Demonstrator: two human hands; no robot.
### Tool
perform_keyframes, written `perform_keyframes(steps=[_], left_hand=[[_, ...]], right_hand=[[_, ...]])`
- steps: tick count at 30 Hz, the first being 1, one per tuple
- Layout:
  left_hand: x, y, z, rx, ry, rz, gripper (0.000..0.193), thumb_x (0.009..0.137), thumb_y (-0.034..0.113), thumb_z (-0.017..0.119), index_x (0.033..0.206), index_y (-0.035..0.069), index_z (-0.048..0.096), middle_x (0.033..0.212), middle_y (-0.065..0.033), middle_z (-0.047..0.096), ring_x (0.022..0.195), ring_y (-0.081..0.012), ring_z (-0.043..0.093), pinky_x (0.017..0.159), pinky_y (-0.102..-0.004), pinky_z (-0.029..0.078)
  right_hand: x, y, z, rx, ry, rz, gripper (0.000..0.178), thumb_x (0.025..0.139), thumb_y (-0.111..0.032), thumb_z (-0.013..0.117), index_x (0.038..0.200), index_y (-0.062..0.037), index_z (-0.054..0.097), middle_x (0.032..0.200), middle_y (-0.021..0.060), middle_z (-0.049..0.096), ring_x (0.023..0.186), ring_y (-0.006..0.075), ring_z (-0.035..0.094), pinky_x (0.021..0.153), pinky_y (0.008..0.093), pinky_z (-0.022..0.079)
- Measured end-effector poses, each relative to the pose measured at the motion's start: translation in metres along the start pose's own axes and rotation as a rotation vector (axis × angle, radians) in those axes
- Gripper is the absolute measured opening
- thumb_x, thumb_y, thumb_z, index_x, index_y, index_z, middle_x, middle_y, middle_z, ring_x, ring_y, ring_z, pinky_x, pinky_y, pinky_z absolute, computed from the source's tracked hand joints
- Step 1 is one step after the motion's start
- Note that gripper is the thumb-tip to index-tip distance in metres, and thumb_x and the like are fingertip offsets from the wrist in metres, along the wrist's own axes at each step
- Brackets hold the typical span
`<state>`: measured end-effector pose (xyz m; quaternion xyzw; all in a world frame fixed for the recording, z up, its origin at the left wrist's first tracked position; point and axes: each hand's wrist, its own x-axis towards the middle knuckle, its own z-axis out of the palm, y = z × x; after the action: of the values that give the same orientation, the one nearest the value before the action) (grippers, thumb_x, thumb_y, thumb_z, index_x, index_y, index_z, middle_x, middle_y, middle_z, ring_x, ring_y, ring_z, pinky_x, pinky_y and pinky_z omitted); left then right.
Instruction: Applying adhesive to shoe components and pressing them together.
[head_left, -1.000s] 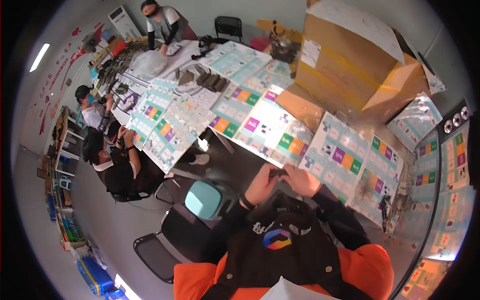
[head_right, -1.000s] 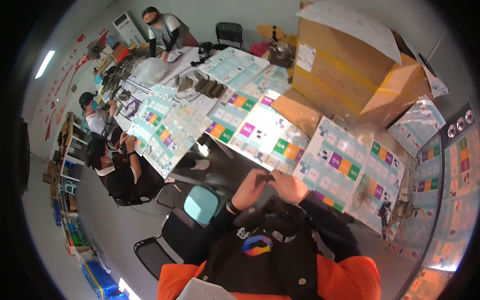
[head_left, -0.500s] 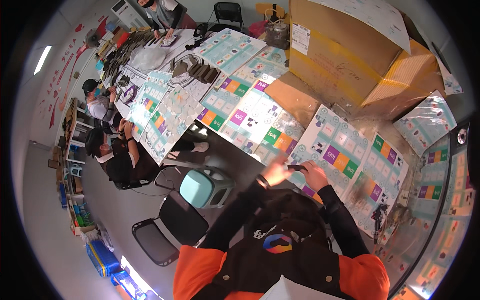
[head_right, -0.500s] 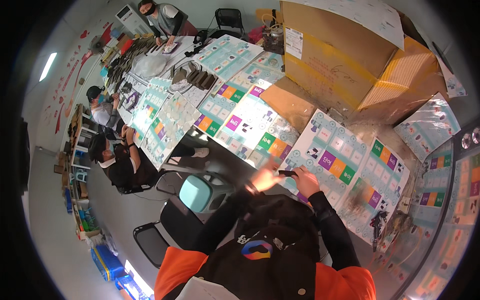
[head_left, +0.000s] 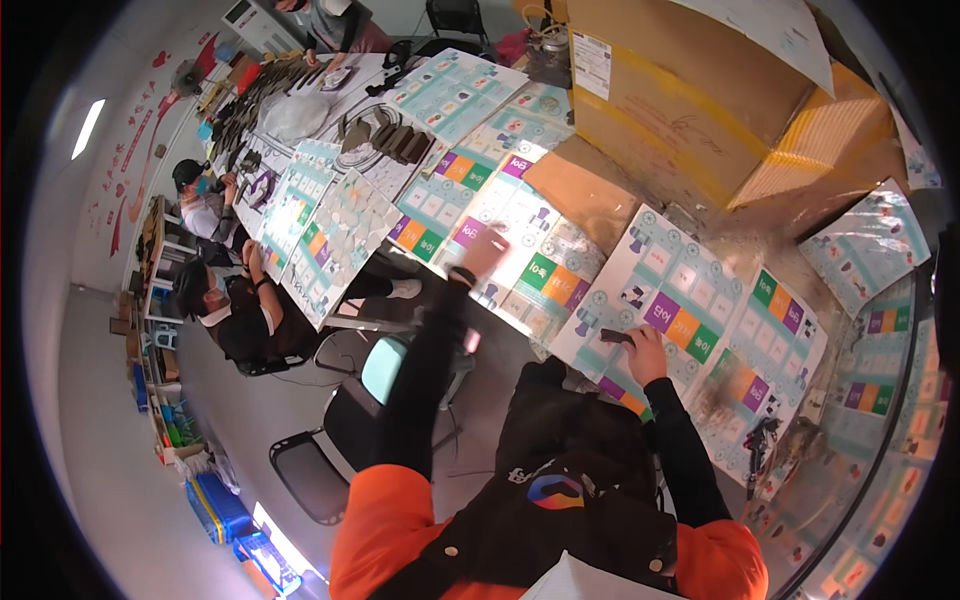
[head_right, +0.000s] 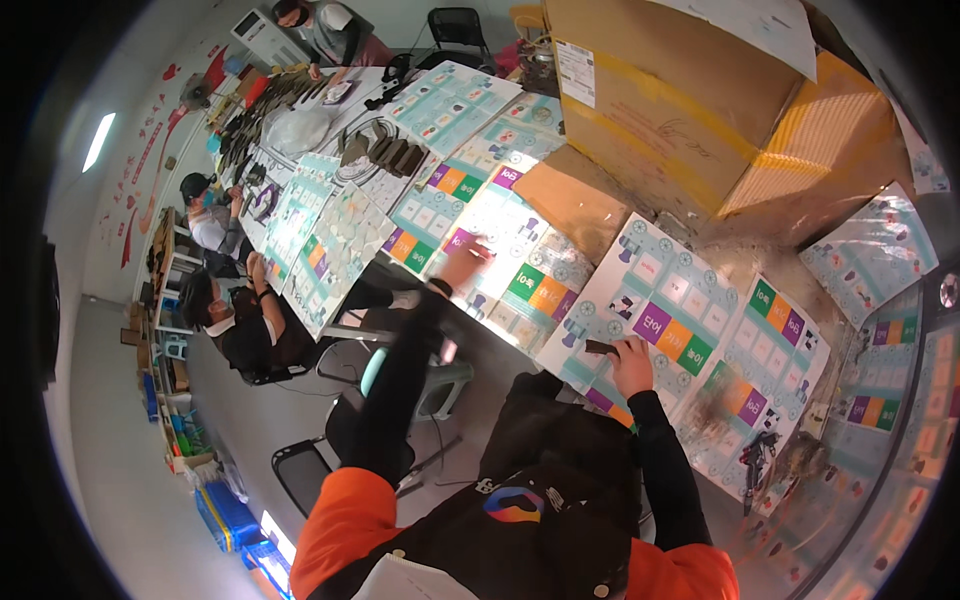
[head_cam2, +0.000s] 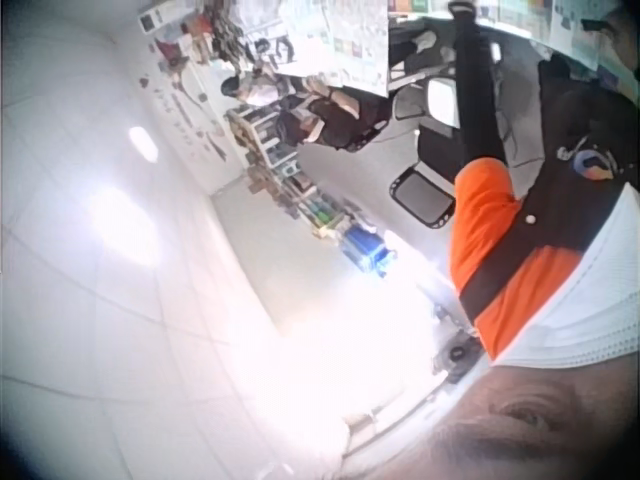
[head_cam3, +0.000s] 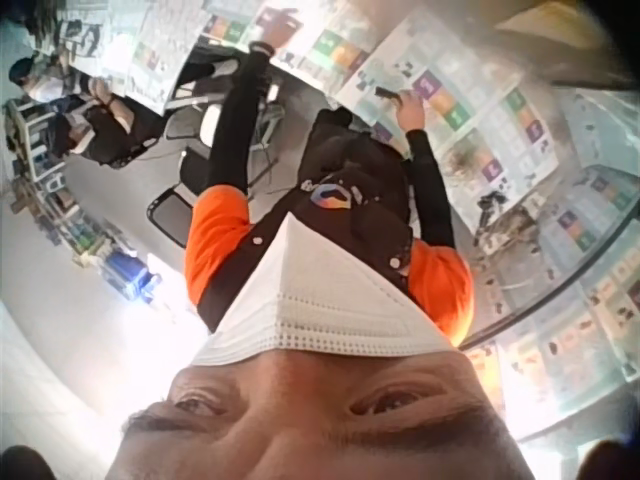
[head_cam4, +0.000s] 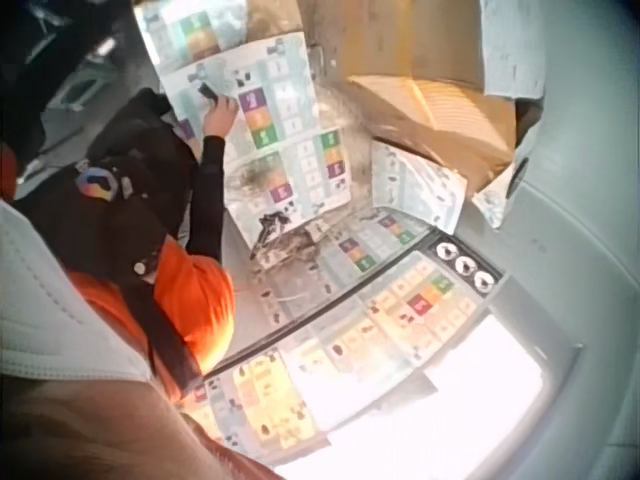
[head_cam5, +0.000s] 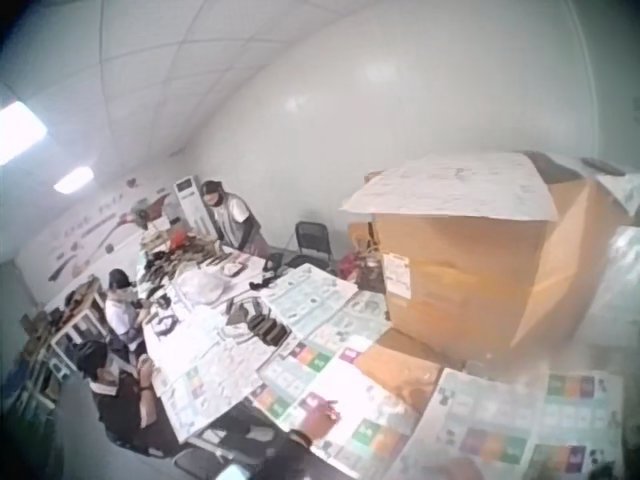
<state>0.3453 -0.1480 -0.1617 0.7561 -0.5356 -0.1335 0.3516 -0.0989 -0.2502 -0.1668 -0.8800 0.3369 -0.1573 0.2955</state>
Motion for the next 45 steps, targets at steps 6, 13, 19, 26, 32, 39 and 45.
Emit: perform_keyframes(steps=[6, 13, 19, 26, 32, 39, 45], left_hand=[[-0.089, 0.101, 0.193, -0.265, -0.112, -0.017, 0.067, 0.071, 0.021, 0.082, 0.129, 0.002, 0.055, 0.128, -0.0238, 0.057, 0.122, -0.0426, 0.053, 0.102, -0.0478, 0.045], [-0.112, 0.132, 0.228, -0.198, -0.098, -0.108, 0.054, 0.080, 0.002, 0.072, 0.131, 0.000, 0.056, 0.113, -0.0144, 0.055, 0.085, -0.0281, 0.059, 0.078, -0.0378, 0.052], [-0.121, 0.139, 0.244, -0.202, -0.107, -0.167, 0.048, 0.088, 0.001, 0.065, 0.135, -0.002, 0.056, 0.117, -0.0160, 0.054, 0.090, -0.0294, 0.062, 0.080, -0.0375, 0.053], [-0.122, 0.156, 0.242, -0.043, -0.102, -0.138, 0.053, 0.092, 0.001, 0.057, 0.145, -0.001, 0.046, 0.128, -0.0217, 0.052, 0.119, -0.0395, 0.052, 0.097, -0.0430, 0.047], [-0.116, 0.171, 0.245, -0.372, -0.030, -0.202, 0.070, 0.095, -0.001, 0.049, 0.158, 0.003, 0.020, 0.145, -0.0290, 0.047, 0.119, -0.0440, 0.057, 0.094, -0.0439, 0.050], [-0.110, 0.185, 0.251, -0.384, -0.068, -0.298, 0.068, 0.095, 0.000, 0.046, 0.158, 0.004, 0.020, 0.135, -0.0308, 0.054, 0.112, -0.0478, 0.060, 0.090, -0.0441, 0.051], [-0.108, 0.188, 0.246, -0.446, -0.155, -0.377, 0.063, 0.096, 0.000, 0.044, 0.157, 0.004, 0.025, 0.140, -0.0280, 0.052, 0.119, -0.0419, 0.060, 0.095, -0.0414, 0.050]], right_hand=[[0.015, 0.039, 0.041, -0.056, 0.026, -0.020, 0.023, 0.084, -0.013, 0.067, 0.106, -0.0093, 0.068, 0.106, 0.0143, 0.060, 0.107, 0.0366, 0.054, 0.095, 0.0461, 0.045], [0.014, 0.046, 0.048, -0.088, 0.067, 0.062, 0.026, 0.081, -0.007, 0.070, 0.107, -0.0090, 0.067, 0.106, 0.0103, 0.058, 0.109, 0.0331, 0.051, 0.097, 0.0439, 0.042], [0.004, 0.036, 0.058, -0.067, 0.117, 0.101, 0.030, 0.080, -0.005, 0.068, 0.109, -0.0092, 0.065, 0.110, 0.0093, 0.056, 0.114, 0.0334, 0.049, 0.098, 0.0467, 0.039], [0.000, 0.034, 0.068, -0.031, 0.160, 0.103, 0.033, 0.078, 0.003, 0.064, 0.109, -0.0079, 0.064, 0.111, 0.0109, 0.056, 0.116, 0.0349, 0.049, 0.101, 0.0465, 0.039], [0.001, 0.037, 0.072, -0.015, 0.199, 0.097, 0.038, 0.073, 0.004, 0.063, 0.109, -0.0070, 0.065, 0.112, 0.0107, 0.056, 0.115, 0.0347, 0.049, 0.101, 0.0459, 0.038], [0.002, 0.036, 0.074, 0.065, 0.195, 0.085, 0.038, 0.073, 0.001, 0.065, 0.110, -0.0060, 0.065, 0.113, 0.0110, 0.056, 0.114, 0.0352, 0.049, 0.100, 0.0460, 0.040], [0.002, 0.038, 0.072, 0.051, 0.194, 0.071, 0.034, 0.076, -0.002, 0.068, 0.109, -0.0070, 0.066, 0.112, 0.0099, 0.057, 0.112, 0.0342, 0.050, 0.098, 0.0451, 0.041]])
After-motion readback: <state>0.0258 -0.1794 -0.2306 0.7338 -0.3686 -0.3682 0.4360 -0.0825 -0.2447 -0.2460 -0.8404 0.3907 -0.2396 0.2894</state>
